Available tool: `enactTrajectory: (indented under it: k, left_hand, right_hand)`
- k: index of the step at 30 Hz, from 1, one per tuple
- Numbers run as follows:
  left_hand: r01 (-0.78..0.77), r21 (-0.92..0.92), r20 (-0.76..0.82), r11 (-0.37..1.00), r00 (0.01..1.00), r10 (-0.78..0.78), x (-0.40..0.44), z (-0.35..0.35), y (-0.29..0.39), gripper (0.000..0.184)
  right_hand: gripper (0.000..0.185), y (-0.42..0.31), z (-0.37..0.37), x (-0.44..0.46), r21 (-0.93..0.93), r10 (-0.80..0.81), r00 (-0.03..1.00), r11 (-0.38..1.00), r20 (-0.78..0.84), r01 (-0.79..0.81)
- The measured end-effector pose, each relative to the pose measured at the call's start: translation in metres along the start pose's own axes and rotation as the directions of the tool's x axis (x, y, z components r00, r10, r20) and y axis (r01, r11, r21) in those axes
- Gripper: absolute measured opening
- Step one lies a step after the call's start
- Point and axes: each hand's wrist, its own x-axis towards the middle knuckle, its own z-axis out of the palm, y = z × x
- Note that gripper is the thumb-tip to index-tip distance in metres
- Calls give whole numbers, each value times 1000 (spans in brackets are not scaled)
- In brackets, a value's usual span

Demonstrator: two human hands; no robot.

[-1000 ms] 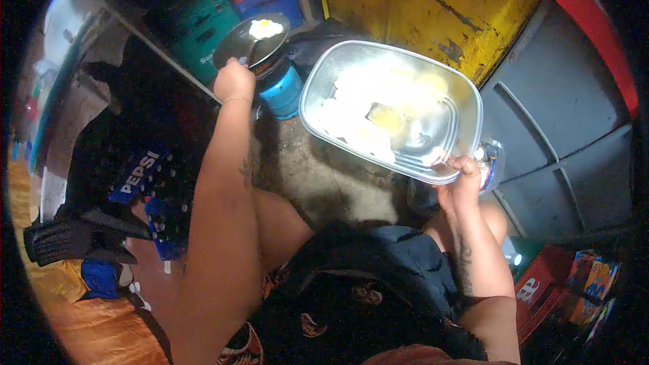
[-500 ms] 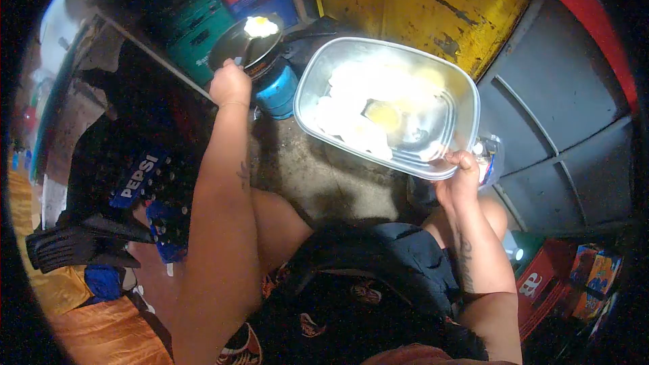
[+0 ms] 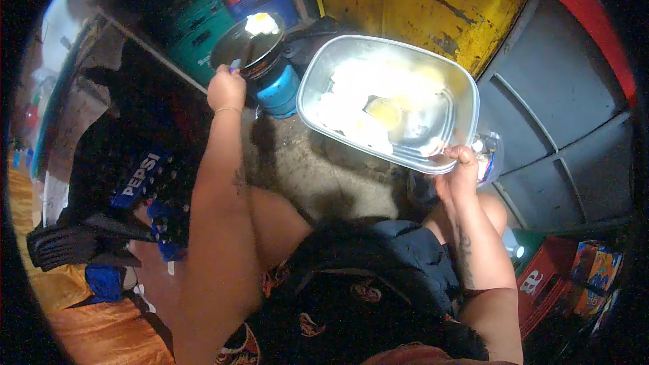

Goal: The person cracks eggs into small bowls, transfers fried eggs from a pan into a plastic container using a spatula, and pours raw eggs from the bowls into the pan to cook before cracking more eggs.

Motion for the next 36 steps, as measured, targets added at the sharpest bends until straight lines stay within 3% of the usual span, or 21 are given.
enactTrajectory:
  k: [8, 12, 21, 27, 30, 33, 36]
  left_hand:
    - [-9, -87, -31, 996, 999, 7, 8, -30, -32, 32]
    - [-9, -295, 36, 955, 999, 20, 17, -37, -62, 32]
    - [-29, -204, 32, 978, 999, 36, -4, -59, -82, 33]
    - [23, -253, 52, 967, 999, -10, -5, -59, -97, 32]
    - [-55, -242, 4, 969, 998, 58, -6, -60, -98, 31]
    - [-32, -180, 29, 983, 999, 38, -13, -71, -88, 31]
    - [-48, -202, 25, 978, 998, 54, -14, -71, -88, 31]
  right_hand:
    - [43, 3, 3, 3, 37, 62, 997, 997, 52, -63]
    - [41, 14, -4, 11, 23, 17, 999, 1000, 37, -18]
    - [48, 16, 10, 6, -4, 11, 1000, 1000, 17, -11]
    - [48, 16, 11, 7, -11, 30, 997, 1000, 75, -29]
    - [48, 16, 13, 5, 12, 31, 997, 999, 69, -32]
    - [49, 18, 15, 5, -1, 34, 998, 999, 47, -34]
    - [50, 15, 9, 9, 55, 87, 977, 994, 194, -99]
